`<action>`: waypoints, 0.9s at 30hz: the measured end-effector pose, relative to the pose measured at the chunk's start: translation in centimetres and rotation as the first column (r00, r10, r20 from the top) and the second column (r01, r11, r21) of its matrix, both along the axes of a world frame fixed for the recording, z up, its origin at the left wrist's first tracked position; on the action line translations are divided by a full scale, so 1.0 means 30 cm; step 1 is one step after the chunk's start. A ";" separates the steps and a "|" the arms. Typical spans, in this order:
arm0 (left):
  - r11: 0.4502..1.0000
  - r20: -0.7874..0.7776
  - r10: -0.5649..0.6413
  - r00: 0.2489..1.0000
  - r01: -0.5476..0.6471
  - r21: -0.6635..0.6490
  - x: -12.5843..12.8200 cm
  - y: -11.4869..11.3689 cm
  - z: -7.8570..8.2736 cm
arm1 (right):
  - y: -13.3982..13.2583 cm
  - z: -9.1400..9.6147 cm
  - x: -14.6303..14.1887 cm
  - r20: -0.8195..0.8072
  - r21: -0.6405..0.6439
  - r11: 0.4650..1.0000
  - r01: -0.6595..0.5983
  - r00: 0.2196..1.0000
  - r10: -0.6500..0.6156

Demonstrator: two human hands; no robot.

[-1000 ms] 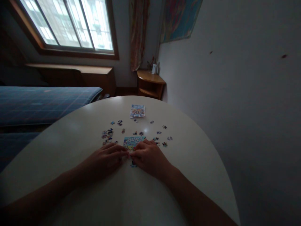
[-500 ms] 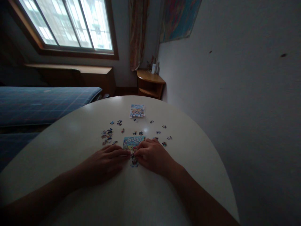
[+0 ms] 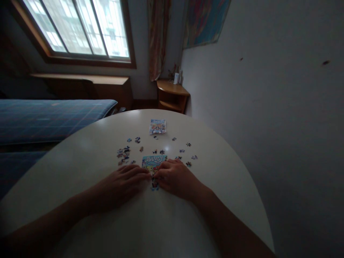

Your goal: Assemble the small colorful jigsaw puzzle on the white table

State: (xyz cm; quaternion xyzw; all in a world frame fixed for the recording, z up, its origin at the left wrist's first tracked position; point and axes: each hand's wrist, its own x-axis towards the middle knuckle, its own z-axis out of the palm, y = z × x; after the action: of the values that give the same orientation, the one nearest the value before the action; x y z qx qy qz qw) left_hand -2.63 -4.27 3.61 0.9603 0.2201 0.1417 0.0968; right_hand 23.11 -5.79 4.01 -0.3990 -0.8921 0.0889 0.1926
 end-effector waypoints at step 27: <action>0.994 0.013 0.072 0.997 -0.071 -0.082 -0.043 0.055 -0.001 | 0.002 0.016 0.025 -0.015 -0.046 0.999 0.024 1.000 -0.024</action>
State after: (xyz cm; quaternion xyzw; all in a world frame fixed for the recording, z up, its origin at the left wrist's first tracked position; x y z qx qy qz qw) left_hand -3.92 -2.64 3.58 0.9459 0.2591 0.1435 0.1323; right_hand 23.85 -5.72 4.50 -0.4132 -0.8835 0.1101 0.1912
